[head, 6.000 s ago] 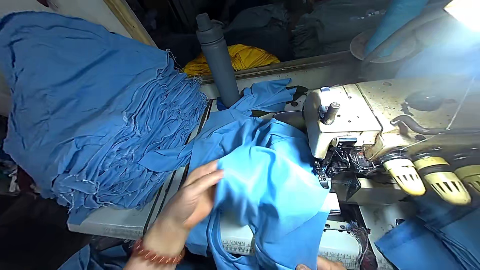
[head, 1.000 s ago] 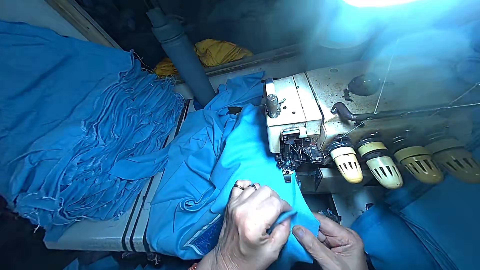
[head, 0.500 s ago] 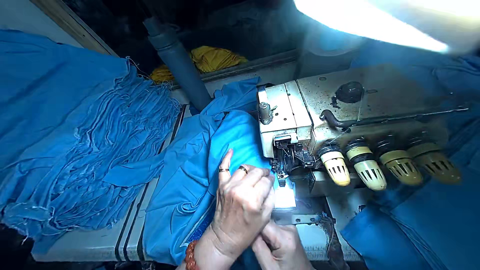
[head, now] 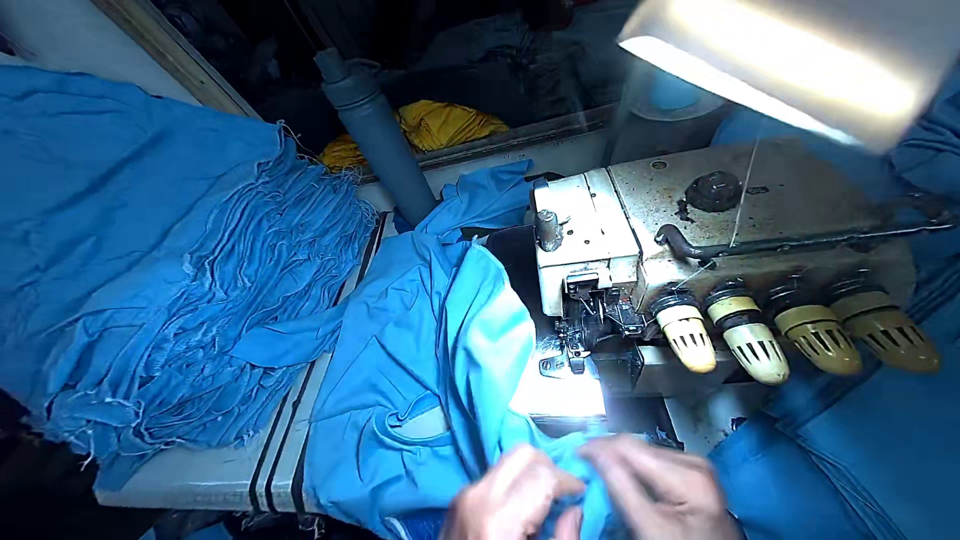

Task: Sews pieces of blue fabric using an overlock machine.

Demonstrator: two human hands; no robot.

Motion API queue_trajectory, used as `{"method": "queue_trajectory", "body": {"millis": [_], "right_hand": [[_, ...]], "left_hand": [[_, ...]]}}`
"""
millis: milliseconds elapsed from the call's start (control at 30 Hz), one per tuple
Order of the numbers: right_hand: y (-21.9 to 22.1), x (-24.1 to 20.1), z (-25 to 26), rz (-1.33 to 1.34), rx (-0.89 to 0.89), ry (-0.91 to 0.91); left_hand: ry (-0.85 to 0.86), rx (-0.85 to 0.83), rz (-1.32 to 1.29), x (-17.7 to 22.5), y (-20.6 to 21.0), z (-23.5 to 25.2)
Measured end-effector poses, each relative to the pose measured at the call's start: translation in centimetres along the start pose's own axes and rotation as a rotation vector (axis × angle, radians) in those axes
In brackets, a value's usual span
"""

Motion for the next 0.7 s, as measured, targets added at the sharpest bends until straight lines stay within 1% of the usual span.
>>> {"method": "queue_trajectory", "body": {"millis": [67, 100, 200, 333, 433, 500, 533, 600, 633, 667, 700], "right_hand": [[-2.9, 1.4, -0.5, -0.128, 0.133, 0.056], [-3.9, 1.8, -0.8, -0.137, 0.171, 0.073], [-4.9, 1.3, -1.9, -0.002, 0.175, 0.119], [-4.1, 1.0, -2.5, 0.236, 0.238, 0.246], [-4.6, 1.9, -2.7, 0.381, 0.312, 0.272], [-5.2, 2.0, -2.6, 0.394, 0.314, 0.244], [-5.2, 1.6, -2.4, 0.369, 0.3, 0.221], [-4.4, 0.0, -2.1, 0.296, 0.23, 0.158], [-3.9, -1.0, -1.9, 0.288, 0.168, 0.11], [-3.3, -2.0, -1.8, 0.287, 0.086, 0.053], [-2.7, -3.1, -1.6, 0.304, 0.017, -0.01]], "left_hand": [[0.008, 0.126, 0.102, -1.4, -2.0, 1.0], [0.021, 0.196, 0.143, -2.8, -2.8, 1.7], [-0.003, 0.252, 0.204, -5.9, -3.3, 3.3], [0.066, 0.382, 0.144, -6.9, -3.1, 3.7], [0.019, 0.44, 0.105, -7.5, -5.4, 3.0], [-0.022, 0.492, 0.123, -8.2, -7.3, 2.6], [-0.012, 0.512, 0.171, -8.2, -7.8, 2.5], [0.061, 0.495, 0.288, -6.8, -7.9, 2.3], [0.104, 0.432, 0.285, -5.3, -7.4, 2.3], [0.14, 0.307, 0.214, -3.6, -6.5, 2.1], [0.162, 0.119, 0.123, -1.8, -5.3, 1.9]]}}
Point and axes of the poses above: each hand's wrist, its own z-axis towards the middle knuckle, its own y-axis out of the palm, x = y × z, the point moved 5 cm from there along z, towards the middle knuckle, and after that the axes turned 3 degrees about y, right-handed, at the moved point
